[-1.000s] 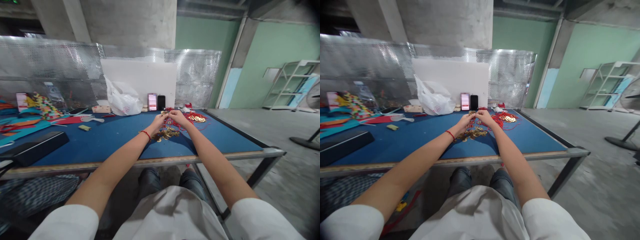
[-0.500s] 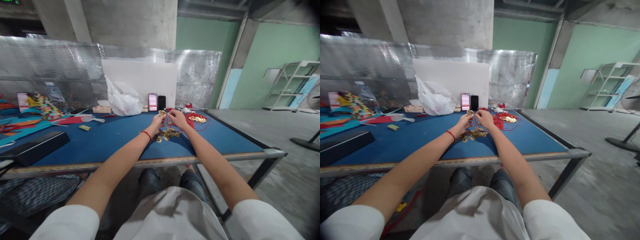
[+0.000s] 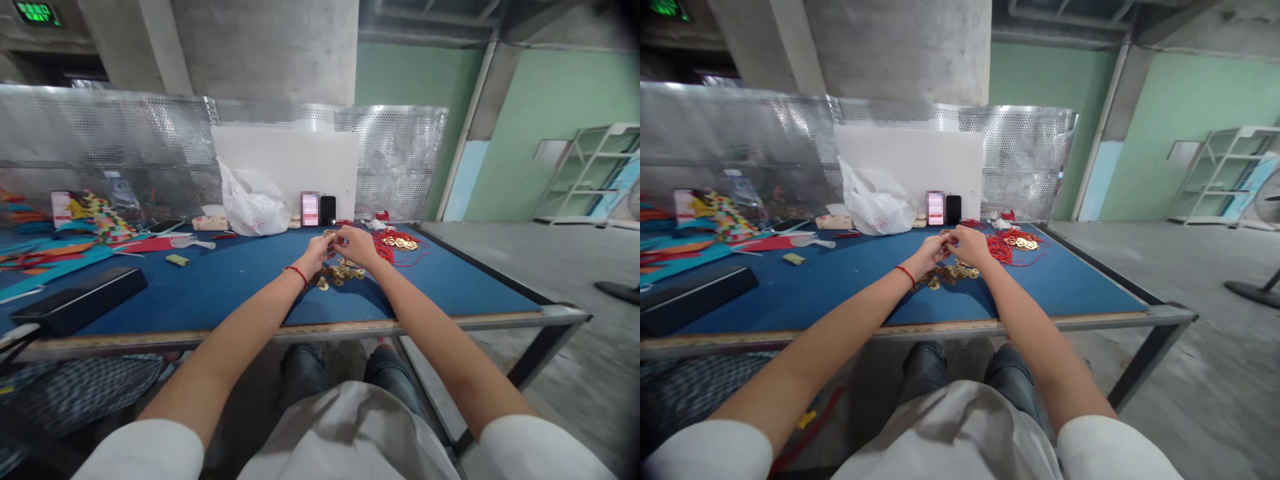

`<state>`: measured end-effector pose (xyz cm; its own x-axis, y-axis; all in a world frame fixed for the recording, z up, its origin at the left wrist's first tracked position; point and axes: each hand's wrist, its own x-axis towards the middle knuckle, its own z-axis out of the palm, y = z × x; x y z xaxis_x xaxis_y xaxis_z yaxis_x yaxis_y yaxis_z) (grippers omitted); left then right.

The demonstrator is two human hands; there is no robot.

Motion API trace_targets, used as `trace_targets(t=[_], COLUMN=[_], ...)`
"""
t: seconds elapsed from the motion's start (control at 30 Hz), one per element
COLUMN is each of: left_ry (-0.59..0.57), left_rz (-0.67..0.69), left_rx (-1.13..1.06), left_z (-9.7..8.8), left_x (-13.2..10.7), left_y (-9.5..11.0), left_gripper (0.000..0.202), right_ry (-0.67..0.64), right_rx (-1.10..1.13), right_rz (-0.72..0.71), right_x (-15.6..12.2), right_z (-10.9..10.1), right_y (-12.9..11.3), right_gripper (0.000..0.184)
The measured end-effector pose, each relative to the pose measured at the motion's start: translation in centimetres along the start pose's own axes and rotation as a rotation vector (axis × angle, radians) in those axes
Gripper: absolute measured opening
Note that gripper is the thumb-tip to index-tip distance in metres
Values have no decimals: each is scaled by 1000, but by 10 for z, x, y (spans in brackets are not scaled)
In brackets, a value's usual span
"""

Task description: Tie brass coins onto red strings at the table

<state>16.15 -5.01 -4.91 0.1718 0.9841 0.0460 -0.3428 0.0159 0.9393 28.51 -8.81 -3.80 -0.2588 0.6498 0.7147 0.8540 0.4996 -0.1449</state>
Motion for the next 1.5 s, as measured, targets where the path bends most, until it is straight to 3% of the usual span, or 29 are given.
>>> trace_targets(t=[0.13,0.23,0.37,0.47,0.63,0.9,1.27,1.5], left_ry=[6,-40,-76,-41,-17,16,23,-26], left_rz=[23,20,60,108,223,239,84,-18], left_rx=[50,85,179,280,427,441,189,60], left_z=[1,2,4,4,0,-2,2,-1], left_x=[-5,-8,-12,-11,-1,3,-10,-6], left_y=[3,4,5,3,-1,-2,11,9], left_gripper=[16,13,10,13,19,21,7,5], right_ry=[109,53,-50,-41,-24,-78,-98,-87], right_rx=[236,452,725,834,798,807,805,747], right_rz=[232,402,451,443,416,446,419,388], right_x=[6,11,11,8,8,9,10,10], right_z=[6,14,23,25,27,35,35,33], right_y=[10,20,27,30,35,32,26,24], right_gripper=[26,29,26,22,19,23,26,23])
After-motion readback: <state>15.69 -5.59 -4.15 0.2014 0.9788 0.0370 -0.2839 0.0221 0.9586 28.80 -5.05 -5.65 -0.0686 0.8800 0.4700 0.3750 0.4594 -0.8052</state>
